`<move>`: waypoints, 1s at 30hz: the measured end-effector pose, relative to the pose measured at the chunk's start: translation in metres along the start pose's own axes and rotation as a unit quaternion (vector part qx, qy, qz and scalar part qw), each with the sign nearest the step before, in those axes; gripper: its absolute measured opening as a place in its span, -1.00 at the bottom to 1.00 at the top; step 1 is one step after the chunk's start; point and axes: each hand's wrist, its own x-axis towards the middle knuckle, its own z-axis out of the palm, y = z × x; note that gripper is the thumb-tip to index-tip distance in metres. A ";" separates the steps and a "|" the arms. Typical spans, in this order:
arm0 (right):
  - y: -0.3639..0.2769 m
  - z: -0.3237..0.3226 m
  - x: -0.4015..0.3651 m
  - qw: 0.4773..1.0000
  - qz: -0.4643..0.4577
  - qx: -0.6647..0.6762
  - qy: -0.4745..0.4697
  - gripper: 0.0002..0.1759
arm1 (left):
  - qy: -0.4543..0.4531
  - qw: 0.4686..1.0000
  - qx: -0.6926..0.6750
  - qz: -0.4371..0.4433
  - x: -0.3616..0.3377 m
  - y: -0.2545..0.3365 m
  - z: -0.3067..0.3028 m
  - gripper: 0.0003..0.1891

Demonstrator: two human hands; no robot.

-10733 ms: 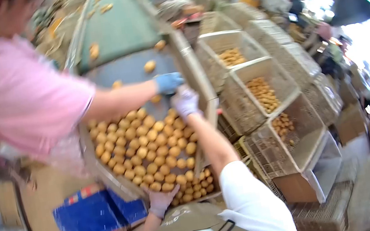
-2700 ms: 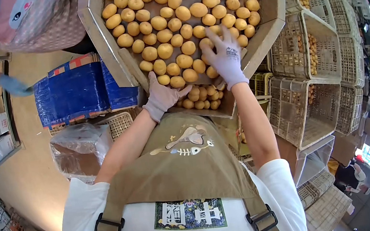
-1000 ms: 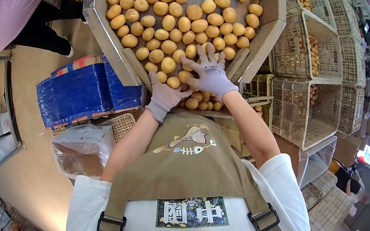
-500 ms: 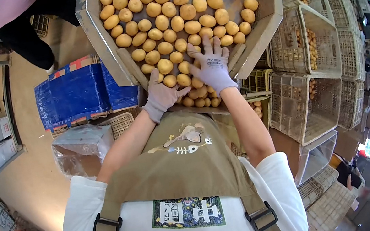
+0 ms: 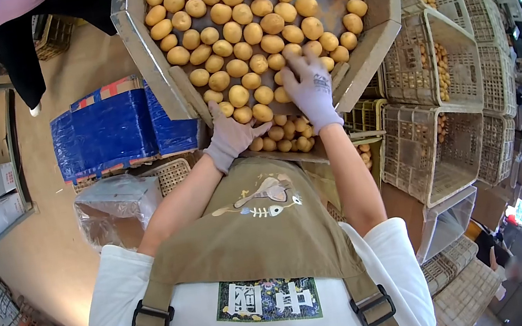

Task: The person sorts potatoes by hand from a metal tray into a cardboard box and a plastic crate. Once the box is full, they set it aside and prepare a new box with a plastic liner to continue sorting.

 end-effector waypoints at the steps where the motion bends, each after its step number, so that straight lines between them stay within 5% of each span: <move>1: -0.003 0.001 0.004 0.999 0.025 0.041 0.025 -0.31 | 0.009 1.000 0.004 -0.006 -0.001 0.000 0.000 0.05; 3: -0.033 0.007 -0.003 0.985 0.028 -0.167 0.026 -0.28 | 0.023 1.000 0.009 -0.018 -0.006 -0.001 0.004 0.02; 5: -0.047 0.003 -0.013 0.973 -0.020 -0.222 -0.056 -0.24 | 0.025 0.999 0.011 -0.025 -0.012 0.000 0.016 -0.04; 8: -0.011 -0.015 -0.002 0.984 -0.050 -0.157 -0.068 -0.41 | 0.028 0.998 0.058 -0.015 -0.015 -0.001 0.009 -0.35; 9: -0.014 -0.020 0.002 1.000 0.004 -0.005 -0.031 -0.45 | 0.041 0.996 0.081 -0.007 -0.012 -0.003 -0.001 -0.42; 10: -0.020 -0.018 0.003 0.998 -0.003 -0.038 0.050 -0.41 | 0.054 0.993 0.105 0.002 -0.009 -0.005 -0.009 -0.50; 11: -0.030 -0.014 0.003 0.989 -0.011 -0.071 0.131 -0.37 | 0.061 0.992 0.114 0.015 -0.006 -0.006 -0.011 -0.47; 14: -0.033 0.002 -0.009 0.972 -0.011 -0.223 -0.078 -0.19 | 0.063 0.991 0.110 0.029 -0.003 -0.003 -0.008 -0.33; 18: -0.019 0.004 -0.023 0.975 -0.026 -0.191 -0.111 -0.24 | 0.036 0.999 0.014 -0.009 -0.008 0.005 0.006 -0.01; 26: -0.025 0.001 -0.025 0.976 -0.009 -0.177 -0.129 -0.31 | 0.047 0.999 0.007 -0.013 -0.014 0.004 0.023 -0.09; 30: -0.021 -0.004 -0.022 0.990 -0.034 -0.123 -0.055 -0.50 | 0.029 0.999 0.015 0.008 -0.012 0.000 0.012 -0.09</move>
